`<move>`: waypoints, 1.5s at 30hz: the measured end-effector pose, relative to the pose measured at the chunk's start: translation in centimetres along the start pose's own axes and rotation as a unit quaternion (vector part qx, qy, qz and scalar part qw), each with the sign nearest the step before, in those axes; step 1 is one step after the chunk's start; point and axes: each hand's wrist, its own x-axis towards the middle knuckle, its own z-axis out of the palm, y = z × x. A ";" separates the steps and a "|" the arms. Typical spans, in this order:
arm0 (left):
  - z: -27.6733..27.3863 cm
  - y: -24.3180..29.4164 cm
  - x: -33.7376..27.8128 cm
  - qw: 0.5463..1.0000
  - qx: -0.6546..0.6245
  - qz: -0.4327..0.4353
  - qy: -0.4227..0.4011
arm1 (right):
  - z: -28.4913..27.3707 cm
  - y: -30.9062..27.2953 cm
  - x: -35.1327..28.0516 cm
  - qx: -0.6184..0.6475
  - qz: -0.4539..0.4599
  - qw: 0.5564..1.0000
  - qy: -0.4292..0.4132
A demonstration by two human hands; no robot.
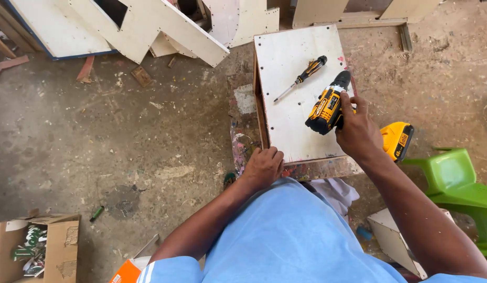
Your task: Assembling a wooden box or cabinet using a power drill and screwdriver to fasten panels together.
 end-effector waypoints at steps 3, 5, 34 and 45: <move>-0.7 0.2 1.1 0.998 0.024 -0.012 -0.065 | 1.6 0.8 1.7 -0.027 0.001 1.000 0.013; 0.1 0.0 1.7 0.993 0.031 -0.020 -0.113 | 2.6 1.4 2.9 -0.045 -0.010 0.999 0.028; -2.6 -1.3 2.8 0.979 -0.122 0.024 -0.163 | 4.8 -2.8 18.4 -0.064 0.007 0.997 -0.036; -3.6 0.9 0.8 0.888 -0.399 -0.218 -0.070 | 7.3 -1.3 22.6 0.072 0.102 0.990 0.060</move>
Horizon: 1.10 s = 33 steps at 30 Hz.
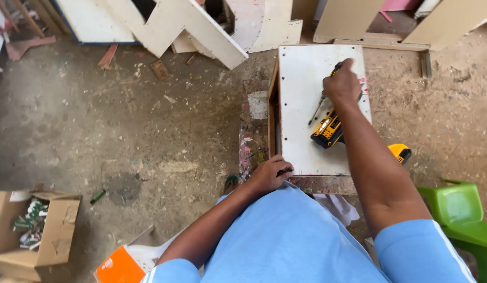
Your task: Assembling a wooden box or cabinet using a power drill and screwdriver to fasten panels together.
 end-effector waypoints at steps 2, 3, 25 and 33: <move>-0.3 0.4 0.1 1.000 -0.017 -0.004 0.014 | -4.1 -1.7 -3.2 0.122 0.005 0.992 0.024; -0.5 0.6 0.3 1.000 -0.019 0.000 0.007 | -7.0 -3.1 -5.5 0.192 -0.002 0.981 0.014; 1.6 -2.8 -0.3 0.978 -0.198 -0.035 0.060 | -6.7 0.5 -26.7 0.425 -0.270 0.863 0.047; 0.9 -1.3 -1.0 0.976 -0.201 -0.042 0.064 | -7.9 0.1 -26.9 0.425 -0.291 0.855 0.053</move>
